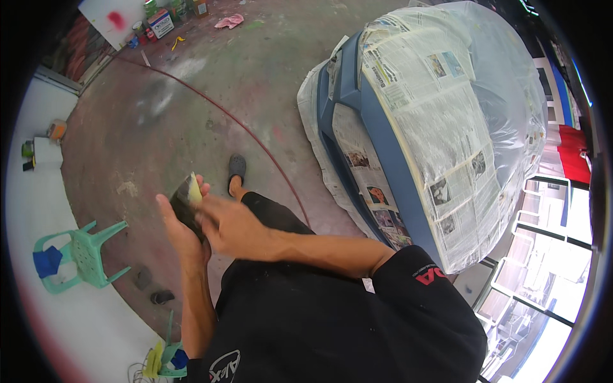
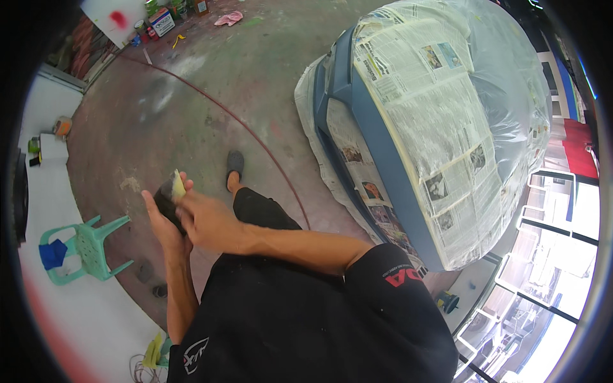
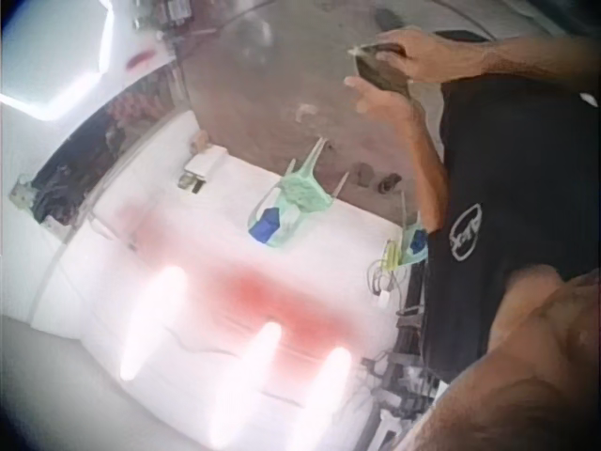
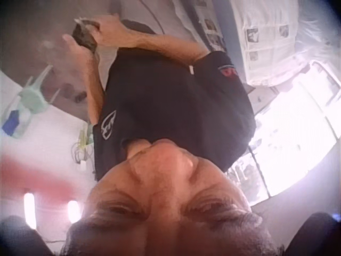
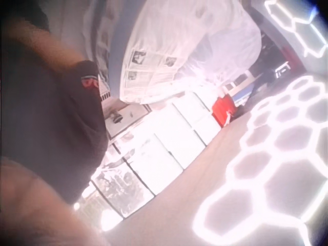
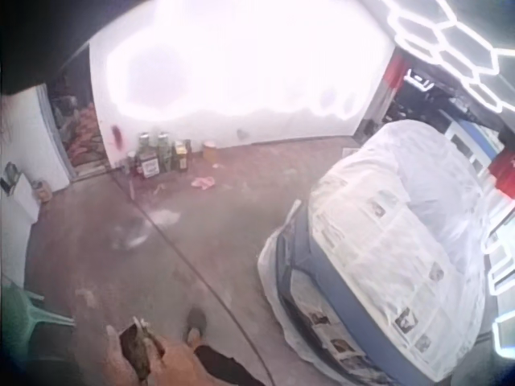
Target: The person applies a yellow body filler to a small spot on a blue car bumper using a putty knife. The person scoops filler from a container, spreads it onto the knife, and smooths it onto the bumper surface.
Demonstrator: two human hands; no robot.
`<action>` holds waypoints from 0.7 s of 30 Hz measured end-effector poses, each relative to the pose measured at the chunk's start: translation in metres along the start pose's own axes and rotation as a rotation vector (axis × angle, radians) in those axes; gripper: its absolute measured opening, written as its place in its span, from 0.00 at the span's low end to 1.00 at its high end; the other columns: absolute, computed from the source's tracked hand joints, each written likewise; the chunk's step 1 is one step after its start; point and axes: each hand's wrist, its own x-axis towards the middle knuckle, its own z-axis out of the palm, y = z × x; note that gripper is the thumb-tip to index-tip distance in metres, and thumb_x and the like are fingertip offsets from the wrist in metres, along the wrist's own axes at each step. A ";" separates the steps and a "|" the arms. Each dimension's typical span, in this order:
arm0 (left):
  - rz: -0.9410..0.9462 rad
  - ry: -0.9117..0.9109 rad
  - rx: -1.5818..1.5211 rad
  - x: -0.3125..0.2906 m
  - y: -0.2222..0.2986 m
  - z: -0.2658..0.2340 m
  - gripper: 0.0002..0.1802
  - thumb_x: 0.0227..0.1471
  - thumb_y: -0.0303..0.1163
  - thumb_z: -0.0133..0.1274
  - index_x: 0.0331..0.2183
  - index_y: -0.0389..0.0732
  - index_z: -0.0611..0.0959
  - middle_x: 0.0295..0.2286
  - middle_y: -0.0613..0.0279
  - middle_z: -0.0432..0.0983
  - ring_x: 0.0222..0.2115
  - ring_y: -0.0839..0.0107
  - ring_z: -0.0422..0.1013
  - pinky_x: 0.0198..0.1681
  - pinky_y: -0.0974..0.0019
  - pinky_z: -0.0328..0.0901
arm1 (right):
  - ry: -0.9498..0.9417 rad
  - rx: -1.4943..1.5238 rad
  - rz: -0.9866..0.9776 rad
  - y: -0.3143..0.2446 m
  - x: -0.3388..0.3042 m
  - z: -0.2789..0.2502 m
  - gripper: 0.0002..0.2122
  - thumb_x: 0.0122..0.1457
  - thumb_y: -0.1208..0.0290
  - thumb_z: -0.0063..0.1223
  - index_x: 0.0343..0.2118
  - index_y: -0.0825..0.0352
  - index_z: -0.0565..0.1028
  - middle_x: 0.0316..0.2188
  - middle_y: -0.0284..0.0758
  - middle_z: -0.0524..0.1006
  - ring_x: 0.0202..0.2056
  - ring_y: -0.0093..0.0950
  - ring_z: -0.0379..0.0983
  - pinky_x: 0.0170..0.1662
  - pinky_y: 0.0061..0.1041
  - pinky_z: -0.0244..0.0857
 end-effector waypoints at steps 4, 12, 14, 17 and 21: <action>-0.146 -0.004 0.029 0.083 0.037 0.013 0.42 0.74 0.62 0.34 0.58 0.30 0.79 0.53 0.52 0.81 0.51 0.62 0.78 0.60 0.60 0.69 | -0.097 0.120 0.127 0.014 0.089 -0.004 0.15 0.67 0.72 0.55 0.52 0.76 0.78 0.41 0.53 0.80 0.41 0.52 0.79 0.46 0.45 0.73; -0.318 -0.051 0.112 0.216 0.069 0.063 0.44 0.71 0.67 0.37 0.56 0.32 0.80 0.51 0.53 0.82 0.50 0.62 0.78 0.59 0.58 0.70 | 0.233 0.039 0.200 0.051 0.214 -0.011 0.15 0.66 0.74 0.54 0.53 0.73 0.78 0.43 0.53 0.80 0.41 0.54 0.79 0.45 0.47 0.73; -0.337 -0.130 0.199 0.259 0.078 0.081 0.44 0.71 0.67 0.38 0.56 0.32 0.80 0.50 0.53 0.82 0.49 0.63 0.78 0.58 0.58 0.70 | 0.251 0.063 0.144 0.045 0.220 0.000 0.15 0.67 0.74 0.54 0.54 0.73 0.78 0.44 0.51 0.80 0.43 0.52 0.79 0.46 0.45 0.73; -0.496 -0.320 0.304 0.296 0.062 0.082 0.37 0.72 0.59 0.44 0.56 0.32 0.80 0.50 0.51 0.81 0.50 0.65 0.77 0.58 0.60 0.70 | 0.491 0.062 0.359 0.072 0.250 -0.002 0.14 0.65 0.74 0.54 0.51 0.74 0.78 0.42 0.53 0.79 0.46 0.54 0.76 0.49 0.47 0.71; -0.432 -0.624 0.794 0.344 0.001 0.068 0.29 0.74 0.45 0.48 0.63 0.30 0.76 0.55 0.50 0.78 0.56 0.63 0.74 0.63 0.64 0.64 | 0.596 0.133 0.740 0.172 0.257 -0.008 0.13 0.71 0.70 0.50 0.52 0.70 0.79 0.37 0.49 0.78 0.38 0.52 0.76 0.47 0.40 0.71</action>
